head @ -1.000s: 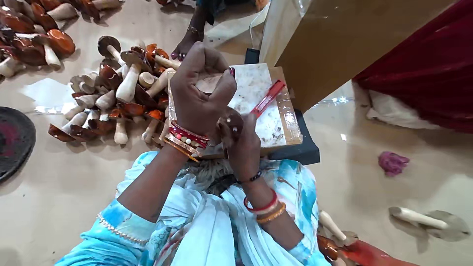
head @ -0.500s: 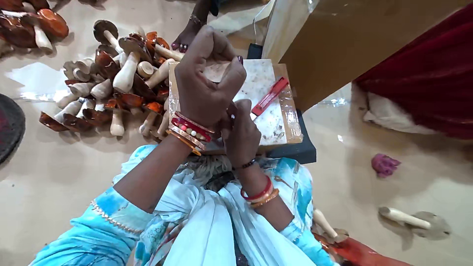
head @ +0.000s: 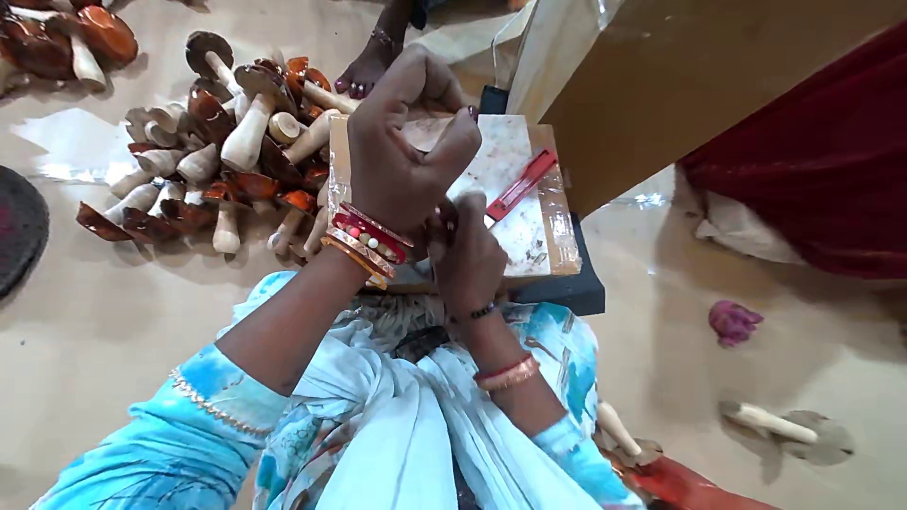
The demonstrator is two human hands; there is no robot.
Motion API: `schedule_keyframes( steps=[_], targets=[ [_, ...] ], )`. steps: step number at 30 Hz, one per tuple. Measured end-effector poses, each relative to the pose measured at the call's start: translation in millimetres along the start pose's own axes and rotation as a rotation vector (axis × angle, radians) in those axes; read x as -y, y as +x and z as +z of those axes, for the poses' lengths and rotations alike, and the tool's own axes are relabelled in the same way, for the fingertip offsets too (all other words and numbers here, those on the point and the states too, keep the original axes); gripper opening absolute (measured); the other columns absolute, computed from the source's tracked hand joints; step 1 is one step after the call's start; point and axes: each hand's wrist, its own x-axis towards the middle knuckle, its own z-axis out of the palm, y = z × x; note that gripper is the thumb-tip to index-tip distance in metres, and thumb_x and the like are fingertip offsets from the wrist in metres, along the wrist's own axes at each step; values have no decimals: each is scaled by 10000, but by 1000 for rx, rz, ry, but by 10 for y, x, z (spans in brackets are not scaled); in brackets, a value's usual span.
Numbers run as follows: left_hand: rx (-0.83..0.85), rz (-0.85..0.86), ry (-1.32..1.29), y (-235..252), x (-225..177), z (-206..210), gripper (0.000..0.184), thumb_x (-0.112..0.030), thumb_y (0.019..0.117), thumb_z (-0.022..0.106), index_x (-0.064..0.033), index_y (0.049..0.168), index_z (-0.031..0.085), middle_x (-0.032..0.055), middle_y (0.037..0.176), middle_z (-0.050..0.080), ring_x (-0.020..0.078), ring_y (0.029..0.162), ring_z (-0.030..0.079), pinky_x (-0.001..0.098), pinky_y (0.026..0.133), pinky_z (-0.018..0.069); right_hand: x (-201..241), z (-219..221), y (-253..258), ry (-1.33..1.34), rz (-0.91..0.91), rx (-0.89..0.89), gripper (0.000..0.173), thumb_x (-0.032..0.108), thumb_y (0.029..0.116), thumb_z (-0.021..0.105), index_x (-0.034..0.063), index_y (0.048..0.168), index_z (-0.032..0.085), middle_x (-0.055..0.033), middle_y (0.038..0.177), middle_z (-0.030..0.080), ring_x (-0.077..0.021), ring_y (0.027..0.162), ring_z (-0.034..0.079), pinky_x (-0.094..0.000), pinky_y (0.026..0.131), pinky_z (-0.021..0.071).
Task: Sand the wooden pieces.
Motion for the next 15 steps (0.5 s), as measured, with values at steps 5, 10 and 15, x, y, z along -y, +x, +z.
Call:
schedule_keyframes(
  steps=[5,10,15],
  targets=[
    [-14,27,-7,-17,17,5,71,-41,871,623,19,901,602,27,807,646,52,665,637,253,590,575,-334,656,36,31,23,-342,223,201,1028,602,5,1123,556,-135,754,638,-275,518,613,-424,426,471],
    [-8,25,11,66,102,-10,72,-53,871,638,9,899,616,7,825,648,45,692,647,252,611,582,-294,546,303,-4,74,-228,228,198,1033,601,16,1152,537,-168,865,670,-337,687,691,-478,547,529],
    [15,-9,-6,141,140,-20,35,-44,866,621,-20,884,604,-18,802,638,36,670,638,250,588,580,-396,621,209,-14,8,-301,225,227,1027,616,25,1107,556,-129,787,656,-286,584,656,-436,465,501]
  ],
)
